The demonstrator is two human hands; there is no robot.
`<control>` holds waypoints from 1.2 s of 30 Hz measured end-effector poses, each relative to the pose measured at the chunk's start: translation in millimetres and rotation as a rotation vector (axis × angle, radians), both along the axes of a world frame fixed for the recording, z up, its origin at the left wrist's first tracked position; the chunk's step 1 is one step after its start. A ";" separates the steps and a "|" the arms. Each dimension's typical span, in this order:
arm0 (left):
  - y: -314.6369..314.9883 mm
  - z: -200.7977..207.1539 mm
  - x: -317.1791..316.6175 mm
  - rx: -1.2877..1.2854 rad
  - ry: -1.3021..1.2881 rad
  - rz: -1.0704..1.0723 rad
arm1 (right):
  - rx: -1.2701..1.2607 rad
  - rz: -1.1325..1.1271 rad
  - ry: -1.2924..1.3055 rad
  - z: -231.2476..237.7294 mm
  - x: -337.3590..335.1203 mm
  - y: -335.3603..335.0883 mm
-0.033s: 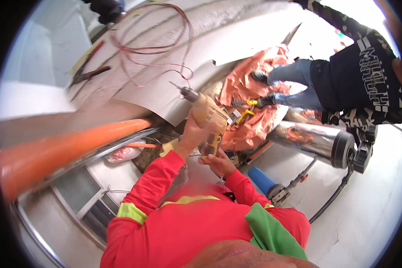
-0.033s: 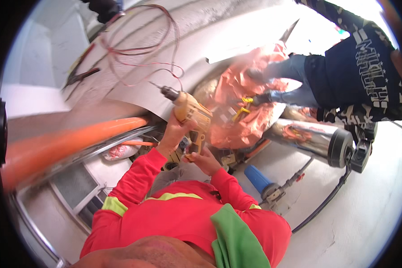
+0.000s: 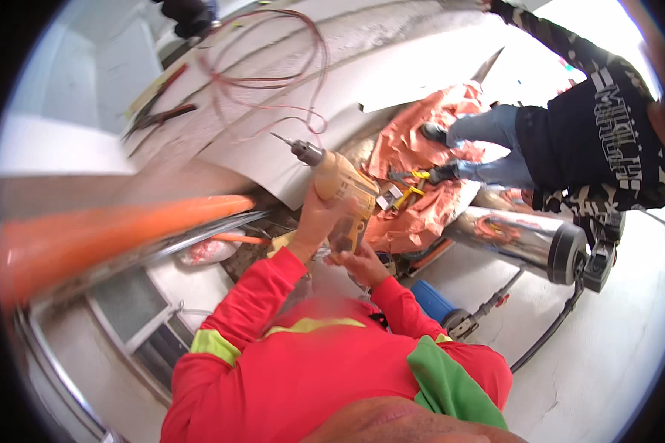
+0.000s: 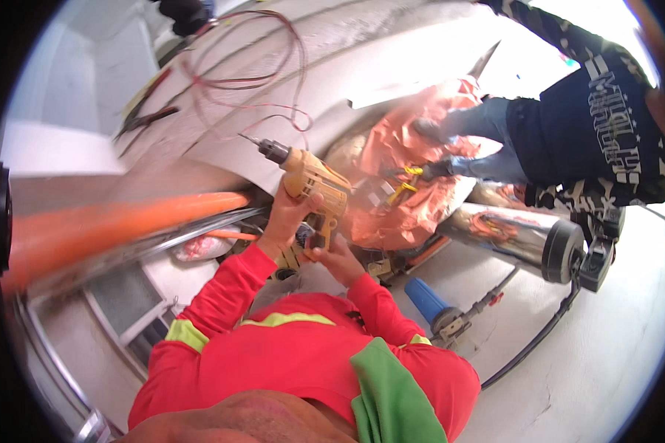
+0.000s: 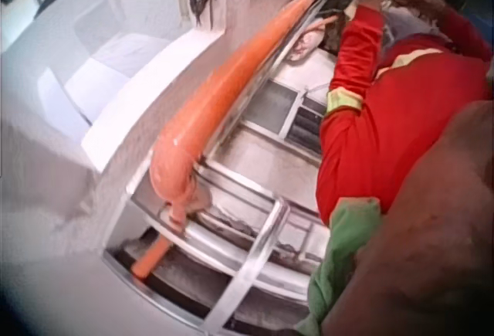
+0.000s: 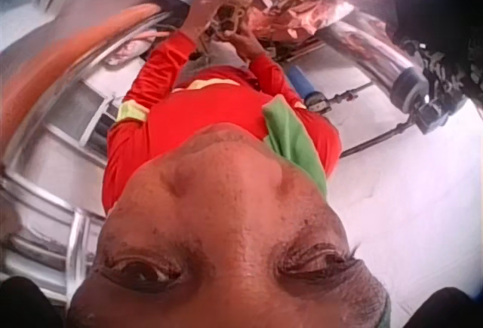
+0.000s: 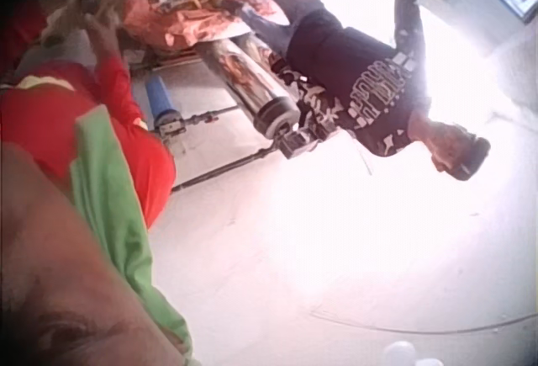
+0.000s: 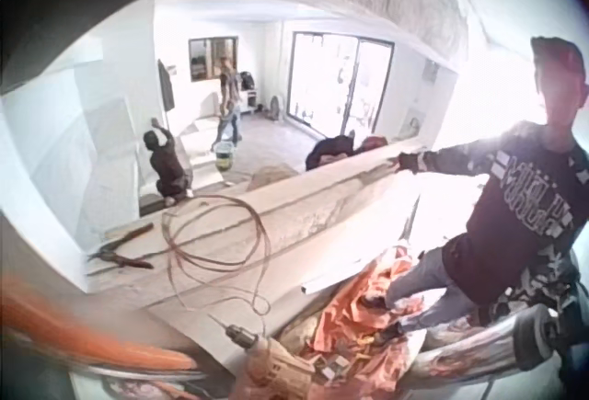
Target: The person installs a metal ceiling grid by cutting, drilling, and hammering metal studs into place. They use tin snips, a power drill, and a hammer to secure the frame to the ceiling structure.
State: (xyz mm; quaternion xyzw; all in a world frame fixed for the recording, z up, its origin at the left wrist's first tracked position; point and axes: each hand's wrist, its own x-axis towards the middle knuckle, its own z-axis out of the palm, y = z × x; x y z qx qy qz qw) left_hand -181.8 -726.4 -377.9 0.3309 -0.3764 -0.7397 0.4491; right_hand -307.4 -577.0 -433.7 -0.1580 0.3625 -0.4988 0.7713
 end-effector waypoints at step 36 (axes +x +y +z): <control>209.9 439.0 344.7 -0.933 -0.846 1.710 | -1.241 0.721 -0.325 446.5 237.8 -116.6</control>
